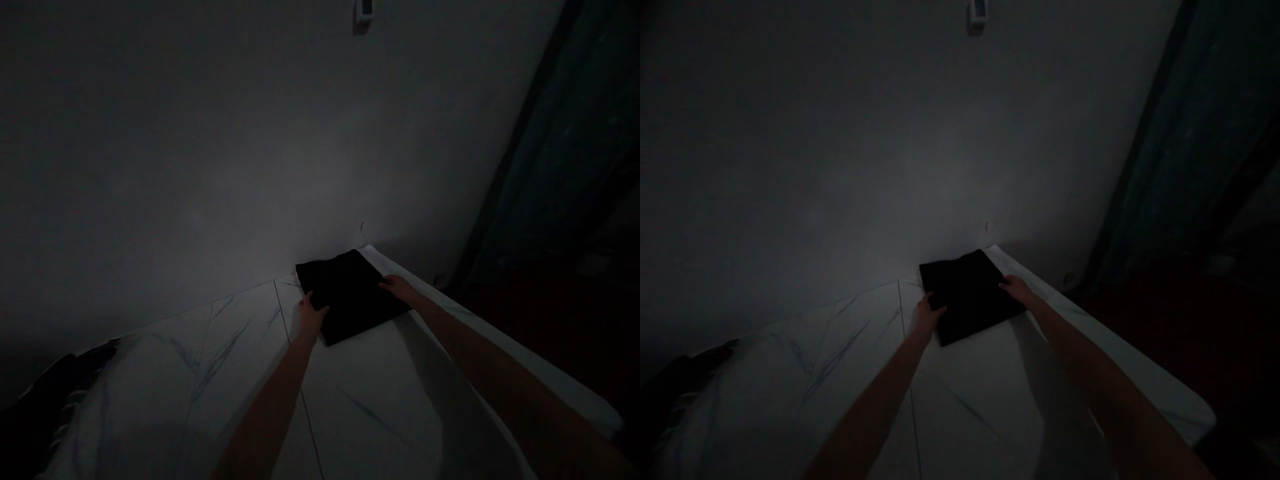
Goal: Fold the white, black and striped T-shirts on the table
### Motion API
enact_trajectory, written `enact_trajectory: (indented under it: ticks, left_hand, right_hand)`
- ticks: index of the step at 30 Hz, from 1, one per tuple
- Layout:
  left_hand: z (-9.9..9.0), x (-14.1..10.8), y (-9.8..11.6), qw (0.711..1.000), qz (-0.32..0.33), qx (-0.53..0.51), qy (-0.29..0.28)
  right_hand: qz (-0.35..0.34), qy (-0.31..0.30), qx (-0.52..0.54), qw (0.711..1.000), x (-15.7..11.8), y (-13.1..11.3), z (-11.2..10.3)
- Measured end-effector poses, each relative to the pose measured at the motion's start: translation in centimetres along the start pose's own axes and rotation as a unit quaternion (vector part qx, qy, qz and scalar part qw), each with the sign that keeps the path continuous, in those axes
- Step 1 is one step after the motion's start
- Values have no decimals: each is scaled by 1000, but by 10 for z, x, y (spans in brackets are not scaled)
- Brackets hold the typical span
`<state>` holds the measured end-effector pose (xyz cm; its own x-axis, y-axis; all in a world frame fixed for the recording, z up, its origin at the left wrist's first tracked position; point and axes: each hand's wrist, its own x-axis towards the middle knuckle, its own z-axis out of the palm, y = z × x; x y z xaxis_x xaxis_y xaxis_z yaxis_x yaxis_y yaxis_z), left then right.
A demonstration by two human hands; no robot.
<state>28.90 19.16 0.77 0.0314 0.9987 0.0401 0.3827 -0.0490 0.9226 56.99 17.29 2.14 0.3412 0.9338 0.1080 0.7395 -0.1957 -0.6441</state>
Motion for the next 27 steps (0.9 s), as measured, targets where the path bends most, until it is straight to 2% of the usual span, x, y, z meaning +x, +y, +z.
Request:
enact_trajectory:
  ticks: [3, 8, 12, 14, 18, 21, 24, 27]
  left_hand:
    - [-1, -6, -3, 998, -17, 66, 7]
    - [-10, -12, 6, 994, 14, 105, 10]
    - [-12, -24, 11, 970, 59, 235, 30]
    - [-9, -30, 18, 957, 78, 275, 52]
    - [8, -32, 39, 948, 137, 278, 68]
    - [28, -26, 43, 945, 197, 255, 51]
    - [45, -21, 31, 950, 214, 226, 8]
    - [52, -21, 17, 954, 180, 236, -31]
  right_hand:
    - [3, -2, -29, 1000, 2, 11, 10]
    - [10, -7, -78, 997, 10, 11, 5]
    - [13, -26, -138, 990, -3, 7, -2]
    - [4, -12, -202, 979, -10, -2, -1]
    - [-90, 52, -304, 947, -11, -37, 17]
    - [-137, 44, -294, 945, 3, -61, 39]
    - [-123, 8, -277, 953, 22, -67, 61]
    - [-76, -22, -242, 967, 36, -54, 76]
